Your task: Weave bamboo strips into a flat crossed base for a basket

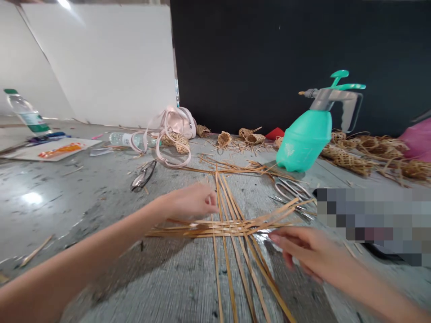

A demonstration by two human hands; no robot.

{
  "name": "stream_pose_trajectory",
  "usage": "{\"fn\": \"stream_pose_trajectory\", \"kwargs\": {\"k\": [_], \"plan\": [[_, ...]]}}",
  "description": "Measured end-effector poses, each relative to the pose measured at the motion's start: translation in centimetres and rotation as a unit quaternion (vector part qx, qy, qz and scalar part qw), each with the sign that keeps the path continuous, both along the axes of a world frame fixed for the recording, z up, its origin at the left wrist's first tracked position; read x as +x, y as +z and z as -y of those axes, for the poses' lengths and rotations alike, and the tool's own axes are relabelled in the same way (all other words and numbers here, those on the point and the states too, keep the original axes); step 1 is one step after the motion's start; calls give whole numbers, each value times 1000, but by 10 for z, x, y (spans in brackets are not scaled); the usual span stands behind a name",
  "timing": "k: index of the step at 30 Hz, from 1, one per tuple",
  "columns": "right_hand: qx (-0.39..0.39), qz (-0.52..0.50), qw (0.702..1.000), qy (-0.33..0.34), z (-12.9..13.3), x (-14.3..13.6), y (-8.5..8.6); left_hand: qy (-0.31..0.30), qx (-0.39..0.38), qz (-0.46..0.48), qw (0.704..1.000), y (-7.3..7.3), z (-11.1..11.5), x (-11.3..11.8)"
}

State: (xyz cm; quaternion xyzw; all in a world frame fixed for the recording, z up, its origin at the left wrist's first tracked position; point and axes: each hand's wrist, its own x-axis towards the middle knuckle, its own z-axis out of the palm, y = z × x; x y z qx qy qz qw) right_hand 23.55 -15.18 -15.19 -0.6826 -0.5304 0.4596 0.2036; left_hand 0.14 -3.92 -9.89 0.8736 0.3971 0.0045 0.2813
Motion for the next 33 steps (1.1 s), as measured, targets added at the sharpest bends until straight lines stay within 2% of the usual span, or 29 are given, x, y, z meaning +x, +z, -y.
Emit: {"fn": "stream_pose_trajectory", "kwargs": {"k": [4, 7, 10, 14, 17, 19, 22, 25, 30, 33], "plan": [[13, -40, 999, -25, -17, -19, -8, -10, -41, -97, 994, -14, -2, -14], [46, -47, 997, -33, -28, -27, -18, 0, -58, -112, 992, -24, -1, -14], [86, -35, 995, -34, -33, -27, -20, 14, -84, -101, 991, -29, 2, -13], [139, 6, 990, -30, -28, -21, -4, 35, -121, -36, 991, -31, 7, -14], [189, 43, 981, -2, -22, -9, 14, 55, -156, 46, 985, -28, 14, -12], [217, 65, 974, 22, -22, 3, 25, 89, -171, 112, 975, -24, 20, -8], [228, 96, 967, 59, -34, 20, 42, 167, -187, 218, 943, -18, 33, 2], [226, 123, 962, 93, -57, 26, 63, 238, -212, 301, 899, -17, 46, 13], [217, 179, 941, 187, -96, 2, 100, 314, -273, 376, 828, -26, 65, 25], [187, 221, 927, 241, -110, -17, 100, 326, -339, 390, 792, -31, 75, 27]]}}
